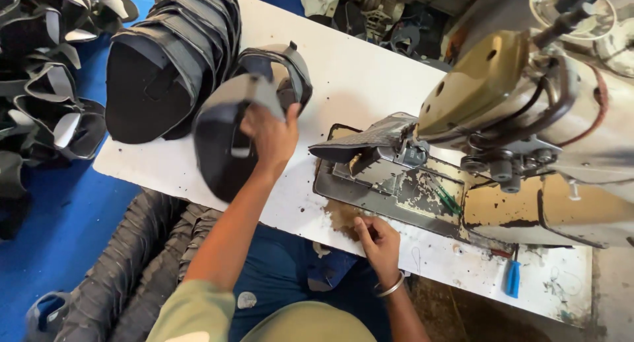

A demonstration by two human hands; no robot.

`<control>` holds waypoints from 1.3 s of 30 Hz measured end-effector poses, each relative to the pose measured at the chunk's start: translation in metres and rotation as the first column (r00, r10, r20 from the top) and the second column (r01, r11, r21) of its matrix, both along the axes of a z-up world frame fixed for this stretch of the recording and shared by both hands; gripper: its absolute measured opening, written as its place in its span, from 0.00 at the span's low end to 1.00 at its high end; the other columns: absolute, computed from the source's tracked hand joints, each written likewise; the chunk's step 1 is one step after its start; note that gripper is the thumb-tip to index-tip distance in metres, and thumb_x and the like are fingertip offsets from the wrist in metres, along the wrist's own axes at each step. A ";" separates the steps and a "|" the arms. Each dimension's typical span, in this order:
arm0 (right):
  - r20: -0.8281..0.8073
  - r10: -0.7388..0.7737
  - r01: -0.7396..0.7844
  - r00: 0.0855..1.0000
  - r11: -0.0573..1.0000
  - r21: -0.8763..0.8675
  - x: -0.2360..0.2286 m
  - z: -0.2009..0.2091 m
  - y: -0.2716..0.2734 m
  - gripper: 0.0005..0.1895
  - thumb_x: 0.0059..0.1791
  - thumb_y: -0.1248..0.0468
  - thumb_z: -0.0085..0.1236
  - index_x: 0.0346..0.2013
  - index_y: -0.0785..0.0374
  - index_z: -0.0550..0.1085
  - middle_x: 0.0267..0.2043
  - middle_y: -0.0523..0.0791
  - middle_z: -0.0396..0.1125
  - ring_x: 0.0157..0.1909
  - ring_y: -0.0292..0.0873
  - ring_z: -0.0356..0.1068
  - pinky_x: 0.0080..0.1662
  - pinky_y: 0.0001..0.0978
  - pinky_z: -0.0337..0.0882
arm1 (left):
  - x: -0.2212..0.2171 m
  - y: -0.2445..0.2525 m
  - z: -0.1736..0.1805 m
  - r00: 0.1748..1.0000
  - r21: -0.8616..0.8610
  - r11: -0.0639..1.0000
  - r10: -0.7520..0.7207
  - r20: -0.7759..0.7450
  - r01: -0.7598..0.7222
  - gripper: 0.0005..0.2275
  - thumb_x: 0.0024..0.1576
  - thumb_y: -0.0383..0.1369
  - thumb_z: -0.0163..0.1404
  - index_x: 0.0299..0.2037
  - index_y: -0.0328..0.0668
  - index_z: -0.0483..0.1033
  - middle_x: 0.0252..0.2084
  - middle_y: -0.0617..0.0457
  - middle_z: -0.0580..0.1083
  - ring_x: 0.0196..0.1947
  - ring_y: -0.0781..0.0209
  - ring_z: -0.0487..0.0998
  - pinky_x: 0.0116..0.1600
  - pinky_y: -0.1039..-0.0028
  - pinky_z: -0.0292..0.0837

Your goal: The person sews the straps of grey slippers using a sewing machine. They pick up a slipper, guide it under the needle, and then place it on a stack of finished slippers. This process is repeated for multiple slippers.

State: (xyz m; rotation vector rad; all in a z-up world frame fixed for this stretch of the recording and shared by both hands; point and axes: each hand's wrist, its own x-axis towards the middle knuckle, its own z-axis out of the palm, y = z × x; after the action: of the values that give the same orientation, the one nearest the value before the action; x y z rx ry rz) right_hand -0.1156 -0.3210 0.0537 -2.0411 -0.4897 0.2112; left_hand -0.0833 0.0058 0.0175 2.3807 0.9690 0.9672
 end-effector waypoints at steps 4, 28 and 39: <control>-0.019 0.013 -0.012 1.000 0.999 0.049 0.001 -0.009 -0.004 0.11 0.50 0.60 0.64 0.32 0.68 0.79 0.25 0.41 0.74 0.26 0.30 0.69 0.31 0.24 0.68 | -0.089 -0.052 0.048 0.996 0.111 0.993 -0.052 0.070 0.044 0.22 0.54 0.32 0.53 0.53 0.18 0.67 0.49 0.22 0.71 0.55 0.29 0.68 0.57 0.43 0.57; -0.143 0.574 -0.566 0.806 0.819 0.095 -0.079 0.076 0.025 0.17 0.47 0.59 0.68 0.49 0.63 0.80 0.39 0.43 0.77 0.41 0.40 0.76 0.46 0.30 0.74 | -0.244 -0.136 0.174 0.847 0.053 0.847 -0.531 0.026 0.529 0.16 0.50 0.29 0.56 0.49 0.48 0.73 0.46 0.55 0.77 0.51 0.58 0.76 0.53 0.66 0.58; -0.528 0.421 -0.083 0.738 0.833 0.547 -0.079 0.032 -0.006 0.14 0.53 0.66 0.58 0.51 0.71 0.76 0.45 0.42 0.74 0.46 0.33 0.70 0.50 0.27 0.70 | -0.242 -0.199 0.090 0.678 -0.662 0.147 -0.161 0.717 0.735 0.26 0.62 0.26 0.53 0.70 0.42 0.57 0.63 0.52 0.67 0.57 0.67 0.70 0.57 0.76 0.67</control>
State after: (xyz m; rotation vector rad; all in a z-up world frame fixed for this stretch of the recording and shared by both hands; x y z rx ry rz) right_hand -0.1948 -0.3275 0.0853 -1.2711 -0.3475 0.8368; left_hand -0.3254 -0.1934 0.1080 1.1004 0.2752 0.4256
